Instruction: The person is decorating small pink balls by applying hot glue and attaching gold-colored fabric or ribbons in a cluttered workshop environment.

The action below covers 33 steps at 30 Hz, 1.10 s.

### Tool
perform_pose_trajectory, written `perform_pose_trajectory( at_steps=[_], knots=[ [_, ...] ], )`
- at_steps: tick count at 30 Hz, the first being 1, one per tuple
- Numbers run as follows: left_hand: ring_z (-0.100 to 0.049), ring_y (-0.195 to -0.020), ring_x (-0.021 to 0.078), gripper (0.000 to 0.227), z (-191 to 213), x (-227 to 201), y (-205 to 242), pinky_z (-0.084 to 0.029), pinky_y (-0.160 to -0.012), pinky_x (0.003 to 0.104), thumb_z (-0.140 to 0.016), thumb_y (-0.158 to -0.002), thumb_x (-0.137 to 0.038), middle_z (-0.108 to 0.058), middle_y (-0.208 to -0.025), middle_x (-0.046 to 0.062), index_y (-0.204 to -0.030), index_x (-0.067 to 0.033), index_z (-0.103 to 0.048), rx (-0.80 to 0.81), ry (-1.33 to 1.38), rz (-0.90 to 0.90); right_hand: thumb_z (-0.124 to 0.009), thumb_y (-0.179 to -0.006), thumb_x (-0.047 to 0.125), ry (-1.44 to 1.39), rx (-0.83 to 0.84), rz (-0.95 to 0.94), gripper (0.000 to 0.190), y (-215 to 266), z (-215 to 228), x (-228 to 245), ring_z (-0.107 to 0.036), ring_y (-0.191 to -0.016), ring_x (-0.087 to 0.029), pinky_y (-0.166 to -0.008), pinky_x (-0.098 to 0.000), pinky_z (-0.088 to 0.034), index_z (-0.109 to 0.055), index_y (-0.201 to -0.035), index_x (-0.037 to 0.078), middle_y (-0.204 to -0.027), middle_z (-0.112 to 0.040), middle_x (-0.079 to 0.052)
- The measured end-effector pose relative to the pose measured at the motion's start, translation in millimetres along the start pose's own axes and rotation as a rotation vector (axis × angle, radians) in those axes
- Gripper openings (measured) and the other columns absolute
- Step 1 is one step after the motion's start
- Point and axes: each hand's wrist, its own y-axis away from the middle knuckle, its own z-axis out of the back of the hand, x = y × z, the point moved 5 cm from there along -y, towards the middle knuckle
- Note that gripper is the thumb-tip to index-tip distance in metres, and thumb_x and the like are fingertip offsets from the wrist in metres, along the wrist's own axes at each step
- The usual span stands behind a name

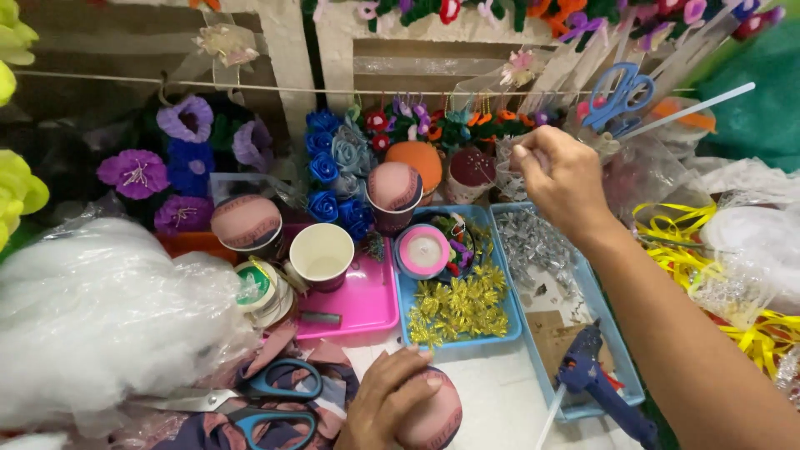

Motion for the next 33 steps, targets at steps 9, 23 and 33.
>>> perform_pose_trajectory(
  at_steps=[9,23,33],
  knots=[
    [-0.067,-0.127,0.0306,0.049,-5.9,-2.5,-7.1,-0.047,-0.106,0.042,-0.056,-0.1,-0.059,-0.068,-0.13,0.011,-0.12,-0.0162,-0.069,0.03,0.04,0.248,-0.064,-0.097,0.004,0.239,0.004,0.251,0.013,-19.9,-65.8,-32.9,-0.059,-0.071,-0.033,-0.064,-0.0463,-0.048,-0.063,-0.085,0.002,-0.08,-0.066,-0.014],
    [-0.067,-0.126,0.0386,0.058,-8.1,15.2,3.9,-0.047,-0.112,0.05,-0.054,-0.107,-0.061,-0.064,-0.133,0.023,-0.13,-0.008,-0.06,0.013,0.199,0.127,-0.063,-0.098,0.001,0.318,0.036,0.303,0.018,-16.0,-89.9,-50.8,-0.062,-0.062,-0.03,-0.049,-0.0431,-0.048,-0.067,-0.08,0.002,-0.073,-0.067,-0.012],
    [-0.046,-0.148,0.036,0.114,3.0,22.5,10.3,-0.036,-0.121,0.047,-0.091,-0.07,-0.048,-0.044,-0.155,0.02,-0.153,-0.0039,-0.026,0.264,0.191,0.341,-0.063,-0.107,0.035,0.439,0.232,0.133,0.04,0.5,-36.6,2.7,-0.063,-0.115,-0.039,-0.095,-0.0587,-0.049,-0.067,-0.13,0.002,-0.124,-0.069,-0.024]
  ],
)
